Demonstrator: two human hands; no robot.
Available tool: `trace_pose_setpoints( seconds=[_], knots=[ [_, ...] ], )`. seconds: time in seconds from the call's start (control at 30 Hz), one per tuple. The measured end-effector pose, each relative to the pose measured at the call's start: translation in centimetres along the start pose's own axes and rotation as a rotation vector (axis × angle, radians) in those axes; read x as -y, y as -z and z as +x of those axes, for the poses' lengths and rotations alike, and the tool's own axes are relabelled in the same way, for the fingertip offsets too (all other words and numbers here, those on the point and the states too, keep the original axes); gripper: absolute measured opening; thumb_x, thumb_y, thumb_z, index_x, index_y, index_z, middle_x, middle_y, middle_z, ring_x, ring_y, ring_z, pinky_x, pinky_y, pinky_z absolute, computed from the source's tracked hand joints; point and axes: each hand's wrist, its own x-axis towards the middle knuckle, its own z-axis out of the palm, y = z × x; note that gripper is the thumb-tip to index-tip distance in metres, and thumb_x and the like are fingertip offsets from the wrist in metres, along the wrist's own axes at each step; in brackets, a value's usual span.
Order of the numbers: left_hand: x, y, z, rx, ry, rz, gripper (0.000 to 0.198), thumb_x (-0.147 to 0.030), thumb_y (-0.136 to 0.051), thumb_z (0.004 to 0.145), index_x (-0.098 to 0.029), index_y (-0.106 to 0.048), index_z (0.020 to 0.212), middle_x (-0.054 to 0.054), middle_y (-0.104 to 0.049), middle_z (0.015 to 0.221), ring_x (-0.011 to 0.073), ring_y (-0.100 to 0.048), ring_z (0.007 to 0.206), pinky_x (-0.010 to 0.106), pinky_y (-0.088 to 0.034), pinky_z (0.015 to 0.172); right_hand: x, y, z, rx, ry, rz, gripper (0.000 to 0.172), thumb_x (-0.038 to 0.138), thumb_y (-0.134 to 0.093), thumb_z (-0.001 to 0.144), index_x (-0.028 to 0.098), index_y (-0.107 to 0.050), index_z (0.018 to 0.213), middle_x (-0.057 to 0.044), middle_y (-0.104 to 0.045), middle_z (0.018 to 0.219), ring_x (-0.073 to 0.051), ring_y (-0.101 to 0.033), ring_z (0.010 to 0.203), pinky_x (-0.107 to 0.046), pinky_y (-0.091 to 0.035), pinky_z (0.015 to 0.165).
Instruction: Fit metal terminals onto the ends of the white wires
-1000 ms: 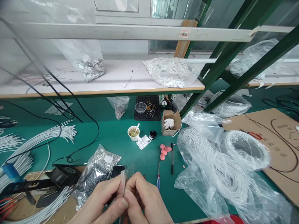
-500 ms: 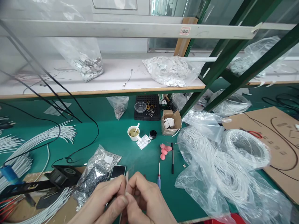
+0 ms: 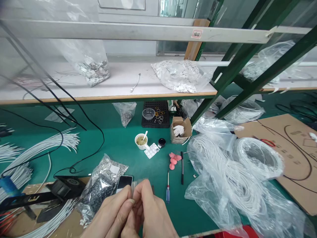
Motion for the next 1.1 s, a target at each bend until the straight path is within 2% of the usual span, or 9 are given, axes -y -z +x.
trace_pose_setpoints(
  seconds=[0.1,0.23,0.47,0.53,0.63,0.73,0.87,0.97,1.1],
  knots=[
    [0.2,-1.3,0.8,-0.079,-0.124,0.037,0.027,-0.041,-0.045,0.106,-0.027,-0.061,0.091,0.004,-0.068,0.085,0.0206,-0.064,0.075,0.027,-0.055,0.07,0.0,-0.2,0.1,-0.046,0.012,0.02,0.023,0.024,-0.064,0.085,0.025,-0.041,0.088,0.008,-0.041,0.068,-0.01,-0.044,0.058,-0.02,-0.034,0.053],
    [-0.5,-1.6,1.6,-0.091,-0.141,0.043,0.034,-0.04,-0.04,0.108,-0.026,-0.049,0.077,-0.001,-0.053,0.069,0.0178,-0.053,0.061,0.027,-0.047,0.06,0.3,-0.4,0.1,-0.086,-0.009,0.067,0.019,0.029,-0.056,0.093,0.027,-0.037,0.091,0.008,-0.04,0.069,-0.009,-0.045,0.052,-0.02,-0.037,0.05],
    [-2.8,-0.5,2.0,-0.041,0.055,-0.013,0.043,-0.054,-0.038,0.106,-0.026,-0.041,0.074,-0.003,-0.05,0.066,0.0173,-0.05,0.063,0.027,-0.042,0.058,1.6,-1.0,0.3,-0.102,-0.027,0.121,0.024,0.042,-0.058,0.095,0.028,-0.038,0.094,0.009,-0.054,0.068,-0.011,-0.061,0.053,-0.023,-0.05,0.054],
    [-2.7,-0.4,1.7,-0.017,0.068,-0.029,0.046,-0.06,-0.037,0.104,-0.026,-0.048,0.076,-0.002,-0.055,0.069,0.0186,-0.054,0.066,0.027,-0.047,0.06,2.0,-1.2,0.0,-0.1,-0.021,0.147,0.024,0.047,-0.051,0.098,0.028,-0.037,0.095,0.01,-0.052,0.065,-0.011,-0.061,0.048,-0.022,-0.05,0.049],
    [-2.1,-0.7,0.9,-0.081,0.063,-0.064,0.048,-0.064,-0.037,0.103,-0.027,-0.064,0.089,0.002,-0.066,0.078,0.022,-0.064,0.077,0.03,-0.054,0.073,2.4,-1.5,-0.5,-0.123,-0.004,0.138,0.023,0.049,-0.047,0.1,0.029,-0.038,0.094,0.011,-0.05,0.063,-0.01,-0.058,0.044,-0.021,-0.049,0.046],
    [-1.1,-1.4,0.1,-0.177,-0.006,-0.063,0.042,-0.057,-0.04,0.105,-0.028,-0.069,0.095,0.004,-0.071,0.081,0.0244,-0.067,0.079,0.032,-0.056,0.072,2.4,-1.7,-0.8,-0.175,0.01,0.087,0.021,0.045,-0.047,0.099,0.028,-0.037,0.091,0.011,-0.048,0.061,-0.009,-0.052,0.044,-0.022,-0.042,0.046],
    [-0.1,-2.4,0.1,-0.323,-0.21,0.019,0.026,-0.044,-0.043,0.107,-0.028,-0.063,0.109,0.008,-0.073,0.097,0.0265,-0.069,0.087,0.034,-0.056,0.075,2.5,-2.0,-0.6,-0.254,0.028,0.009,0.018,0.036,-0.049,0.091,0.029,-0.034,0.086,0.013,-0.04,0.061,-0.008,-0.04,0.046,-0.023,-0.032,0.048],
    [-0.2,-2.9,1.1,-0.299,-0.302,0.042,0.023,-0.033,-0.036,0.109,-0.028,-0.055,0.097,0.002,-0.064,0.079,0.0216,-0.063,0.068,0.032,-0.052,0.065,2.9,-2.1,-0.4,-0.317,0.021,-0.038,0.02,0.031,-0.048,0.088,0.03,-0.029,0.084,0.013,-0.036,0.063,-0.008,-0.034,0.047,-0.024,-0.027,0.048],
    [-0.8,-3.0,2.3,-0.238,-0.337,0.058,0.03,-0.021,-0.031,0.108,-0.028,-0.036,0.079,-0.006,-0.042,0.065,0.015,-0.041,0.051,0.029,-0.035,0.049,3.4,-2.0,-0.7,-0.388,0.015,-0.119,0.021,0.03,-0.047,0.088,0.03,-0.027,0.083,0.013,-0.039,0.064,-0.009,-0.033,0.048,-0.024,-0.027,0.048]
  ],
)
